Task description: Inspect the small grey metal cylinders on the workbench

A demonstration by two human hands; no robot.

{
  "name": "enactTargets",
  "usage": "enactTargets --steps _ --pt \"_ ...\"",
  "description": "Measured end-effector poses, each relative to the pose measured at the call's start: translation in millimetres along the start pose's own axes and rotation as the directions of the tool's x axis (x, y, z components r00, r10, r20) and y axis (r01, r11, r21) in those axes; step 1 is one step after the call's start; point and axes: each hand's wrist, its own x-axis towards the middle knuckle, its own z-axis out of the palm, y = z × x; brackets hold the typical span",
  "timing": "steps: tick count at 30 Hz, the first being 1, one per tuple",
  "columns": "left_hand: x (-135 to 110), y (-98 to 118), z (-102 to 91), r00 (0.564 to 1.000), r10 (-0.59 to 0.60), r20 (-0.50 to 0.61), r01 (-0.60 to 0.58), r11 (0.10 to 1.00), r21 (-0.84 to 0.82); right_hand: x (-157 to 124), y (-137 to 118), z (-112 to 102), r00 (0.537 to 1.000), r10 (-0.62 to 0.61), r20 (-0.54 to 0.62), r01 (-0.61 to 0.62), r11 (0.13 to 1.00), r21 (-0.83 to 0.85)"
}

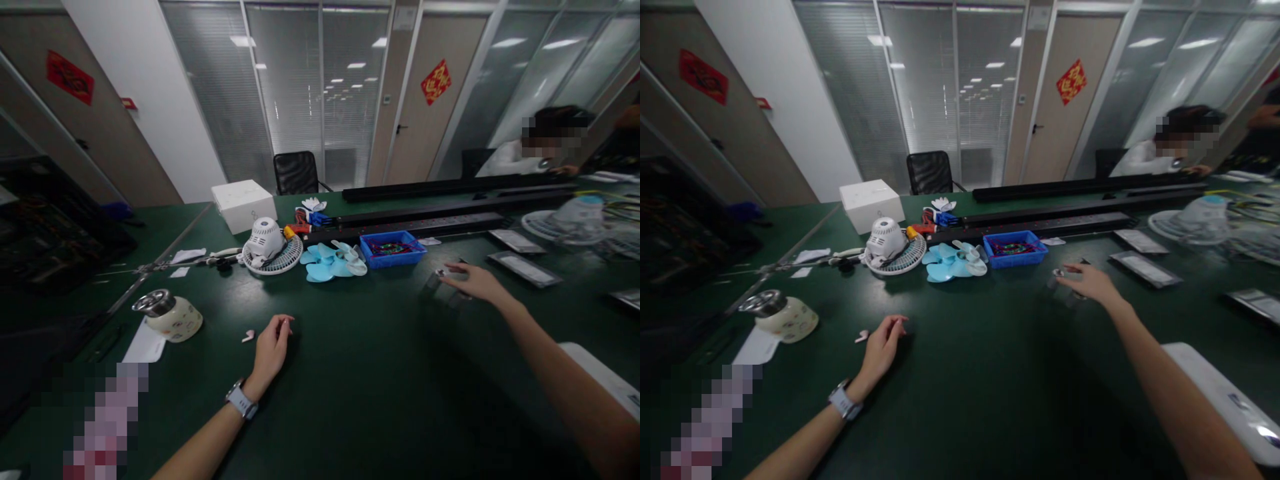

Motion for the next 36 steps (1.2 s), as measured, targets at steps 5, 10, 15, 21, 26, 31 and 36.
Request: enactTargets --steps 5,10,15,21,26,31,36 --pt "0.0 -0.9 -0.6 1.0 0.01 0.008 -0.01 1.0 0.012 27.7 -16.9 10.8 0.992 -0.051 0.118 0.054 0.998 -0.023" --pt "-0.1 -0.2 -0.3 1.0 0.017 0.025 -0.018 1.0 0.026 24.6 -26.4 6.0 0.992 -0.06 0.107 0.066 0.996 -0.052" --pt "-0.1 1.1 0.3 0.999 0.016 0.033 -0.017 0.999 0.029 -10.7 -71.5 13.3 0.986 -0.162 0.03 0.161 0.987 0.026" --pt "-0.7 2.7 1.3 0.998 0.046 0.046 -0.046 0.999 -0.006 -77.0 -186.7 51.7 0.811 -0.541 0.223 0.392 0.785 0.48" --pt "-5.0 7.0 1.3 0.987 0.146 0.072 -0.143 0.989 -0.044 -101.9 -253.5 90.7 0.695 -0.689 0.207 0.508 0.673 0.537" --pt "-5.5 14.1 6.5 0.957 0.263 0.123 -0.258 0.965 -0.057 -106.8 -259.1 114.7 0.704 -0.698 0.129 0.496 0.613 0.614" --pt "1.3 21.7 18.0 0.949 0.281 0.142 -0.271 0.959 -0.084 -112.2 -239.9 140.7 0.763 -0.644 0.062 0.421 0.566 0.709"
